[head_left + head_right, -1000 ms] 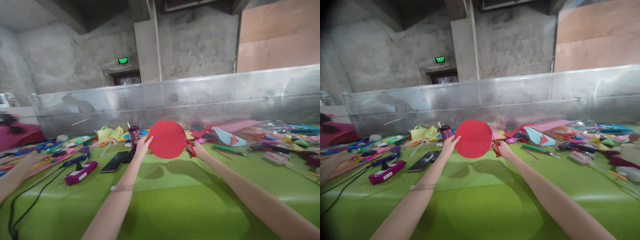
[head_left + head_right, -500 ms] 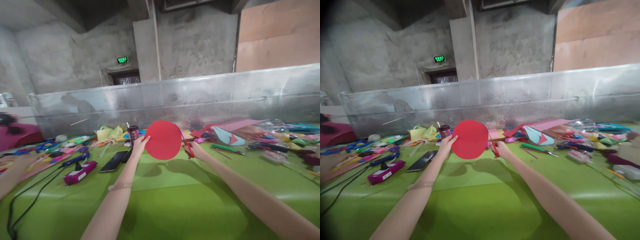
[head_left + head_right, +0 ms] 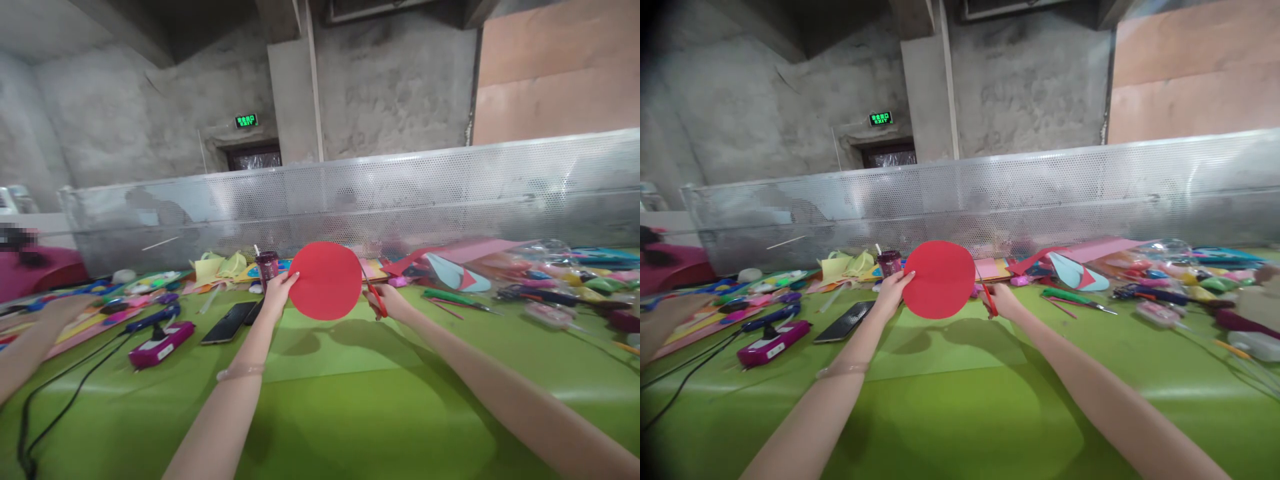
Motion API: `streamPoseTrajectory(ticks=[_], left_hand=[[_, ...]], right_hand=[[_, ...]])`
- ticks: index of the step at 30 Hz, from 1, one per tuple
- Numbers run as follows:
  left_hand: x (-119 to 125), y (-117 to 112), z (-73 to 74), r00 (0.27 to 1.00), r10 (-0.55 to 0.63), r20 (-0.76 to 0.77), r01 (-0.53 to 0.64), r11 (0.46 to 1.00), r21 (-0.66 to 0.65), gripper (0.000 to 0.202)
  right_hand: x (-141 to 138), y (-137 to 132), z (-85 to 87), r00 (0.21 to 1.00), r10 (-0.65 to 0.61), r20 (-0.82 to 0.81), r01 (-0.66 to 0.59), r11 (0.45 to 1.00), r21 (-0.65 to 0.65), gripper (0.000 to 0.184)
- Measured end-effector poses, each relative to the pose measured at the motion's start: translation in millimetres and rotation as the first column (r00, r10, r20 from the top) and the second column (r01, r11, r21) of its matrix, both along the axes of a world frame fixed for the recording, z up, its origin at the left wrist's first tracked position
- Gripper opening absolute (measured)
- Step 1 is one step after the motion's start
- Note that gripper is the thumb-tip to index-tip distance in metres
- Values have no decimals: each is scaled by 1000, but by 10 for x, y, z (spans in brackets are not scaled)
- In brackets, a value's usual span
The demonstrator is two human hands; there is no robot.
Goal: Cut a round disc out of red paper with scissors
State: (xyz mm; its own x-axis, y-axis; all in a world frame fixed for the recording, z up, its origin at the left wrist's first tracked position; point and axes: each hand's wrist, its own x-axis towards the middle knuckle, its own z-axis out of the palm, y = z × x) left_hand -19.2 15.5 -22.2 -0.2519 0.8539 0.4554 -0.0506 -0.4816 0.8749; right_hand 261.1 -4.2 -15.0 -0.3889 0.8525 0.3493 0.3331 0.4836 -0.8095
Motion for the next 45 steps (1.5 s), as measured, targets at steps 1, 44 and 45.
streamPoseTrajectory(ticks=[1,44,45], left_hand=[[2,-6,4,1000,-3,-3,3,1000,0,53],[82,-94,51,998,-9,-64,11,1000,23,38],[83,-97,53,998,-10,-68,11,1000,19,38]], right_hand=[[-2,-2,-1,1000,5,-4,-5,1000,-2,23],[15,42,10,996,-60,-67,55,996,-65,27],[18,50,5,996,-59,-65,55,997,-60,27]])
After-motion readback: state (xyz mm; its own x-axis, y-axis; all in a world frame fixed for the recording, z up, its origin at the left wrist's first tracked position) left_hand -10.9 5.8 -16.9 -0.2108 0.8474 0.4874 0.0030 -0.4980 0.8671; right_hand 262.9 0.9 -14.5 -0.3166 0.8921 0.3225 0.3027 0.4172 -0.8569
